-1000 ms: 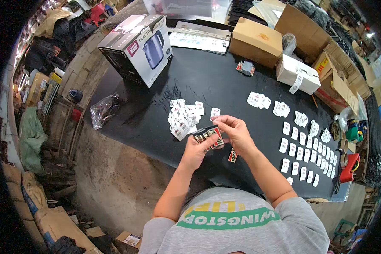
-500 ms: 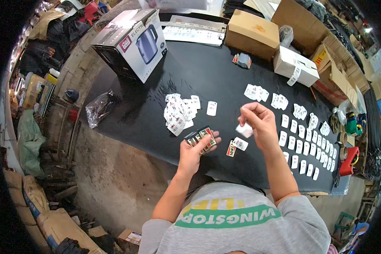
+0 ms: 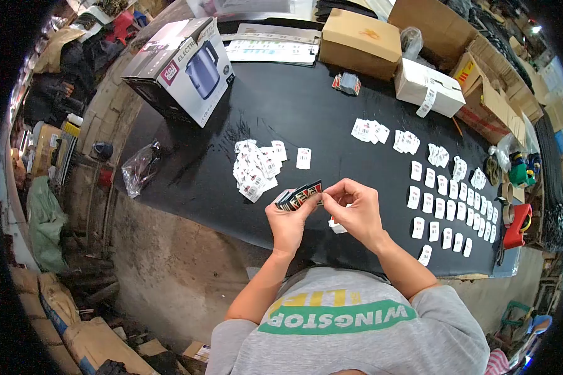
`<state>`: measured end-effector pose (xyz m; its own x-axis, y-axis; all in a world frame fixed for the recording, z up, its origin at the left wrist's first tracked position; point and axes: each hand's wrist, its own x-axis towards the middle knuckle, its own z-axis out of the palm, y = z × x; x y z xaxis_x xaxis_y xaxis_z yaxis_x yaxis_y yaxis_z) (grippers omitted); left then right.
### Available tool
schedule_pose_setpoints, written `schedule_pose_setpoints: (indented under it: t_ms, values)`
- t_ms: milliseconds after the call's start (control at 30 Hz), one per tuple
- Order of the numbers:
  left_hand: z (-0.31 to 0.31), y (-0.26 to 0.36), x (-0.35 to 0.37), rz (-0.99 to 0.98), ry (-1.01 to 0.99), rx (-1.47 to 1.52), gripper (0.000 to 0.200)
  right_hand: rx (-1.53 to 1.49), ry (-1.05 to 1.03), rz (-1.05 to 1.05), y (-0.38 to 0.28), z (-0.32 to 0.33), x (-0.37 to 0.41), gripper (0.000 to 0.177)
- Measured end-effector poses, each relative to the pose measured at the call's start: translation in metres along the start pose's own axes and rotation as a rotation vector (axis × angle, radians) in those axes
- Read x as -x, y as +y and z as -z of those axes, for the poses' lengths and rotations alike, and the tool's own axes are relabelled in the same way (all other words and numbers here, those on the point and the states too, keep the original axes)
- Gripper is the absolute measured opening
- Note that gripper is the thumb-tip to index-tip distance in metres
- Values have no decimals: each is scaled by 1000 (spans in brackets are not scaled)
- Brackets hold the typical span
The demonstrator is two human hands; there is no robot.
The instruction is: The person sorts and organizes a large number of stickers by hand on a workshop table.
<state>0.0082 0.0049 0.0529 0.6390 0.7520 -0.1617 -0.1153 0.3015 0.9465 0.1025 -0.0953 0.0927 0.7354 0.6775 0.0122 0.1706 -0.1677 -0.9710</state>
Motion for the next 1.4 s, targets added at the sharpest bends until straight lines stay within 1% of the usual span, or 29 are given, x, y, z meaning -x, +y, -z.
schedule_pose_setpoints:
  t_ms: [33, 100, 200, 433, 533, 567, 633, 667, 833, 867, 900, 933, 967, 1000, 1033, 1067, 1100, 1167, 1233, 1267, 1300, 1333, 1367, 1400]
  values:
    - [1, -2, 0, 0, -1, -1, 9, 19, 25, 20, 1, 0, 0, 9]
    - [2, -6, 1, -155, 39, -96, 9, 8, 43, 24, 2, -1, 0, 9]
    - [0, 1, 5, -207, 54, -167, 10, -1, 56, 25, 3, -1, 2, 9]
    - [-1, 2, 5, -216, 37, -230, 10, -16, 45, 36, 2, -3, 4, 6]
    - [-2, 1, 5, -258, 36, -223, 9, -12, 52, 14, 3, -2, 5, 8]
    - [-2, 1, 5, -276, 49, -264, 9, -13, 53, 15, 4, -2, 5, 8]
    - [-2, 1, 5, -296, 60, -304, 8, 16, 64, 57, 5, -2, 5, 8]
    - [-2, -1, 6, -282, 36, -299, 8, 16, 64, 58, 5, -2, 5, 8]
    - [-1, -8, 6, -292, 13, -321, 9, -57, 52, 56, 6, -2, 5, 6]
    - [0, -9, 4, -384, 19, -380, 13, -58, 53, 56, 6, -2, 6, 6]
    - [0, -9, 2, -476, 25, -439, 18, -193, 38, 5, 6, -1, 6, 8]
    - [0, -7, 0, -476, 25, -438, 18, -328, 23, -46, 5, 1, 7, 10]
    - [-1, -4, 0, -548, -22, -465, 22, -327, 24, -46, 6, 5, 7, 10]
    - [-2, -3, -1, -620, -72, -492, 25, -384, -52, -81, 8, 9, 7, 12]
    - [-3, -3, -3, -618, -77, -492, 25, -441, -127, -114, 10, 13, 7, 14]
    - [-4, -4, -5, -657, -125, -483, 25, -457, -196, -133, 14, 20, 8, 14]
    - [-6, -6, -6, -697, -172, -471, 24, -457, -192, -135, 16, 25, 8, 14]
    - [-11, -2, -4, -656, -197, -468, 23, -542, -192, -140, 19, 34, 11, 14]
    - [-18, -1, -1, -618, -217, -496, 27, -580, -166, -164, 18, 42, 11, 15]
    - [-20, -5, 0, -591, -229, -502, 21, -500, -121, -151, 19, 46, 10, 15]
    - [-21, -5, 2, -585, -235, -502, 21, -421, -74, -139, 21, 50, 10, 16]
    - [-23, -5, 5, -464, -263, -536, 17, -268, 42, -49, 27, 52, 9, 17]
    - [-24, -5, 8, -344, -291, -567, 13, -165, 71, 21, 31, 60, 4, 18]
    - [-24, -14, 9, -327, -287, -526, 8, -218, 71, -15, 31, 67, -2, 18]
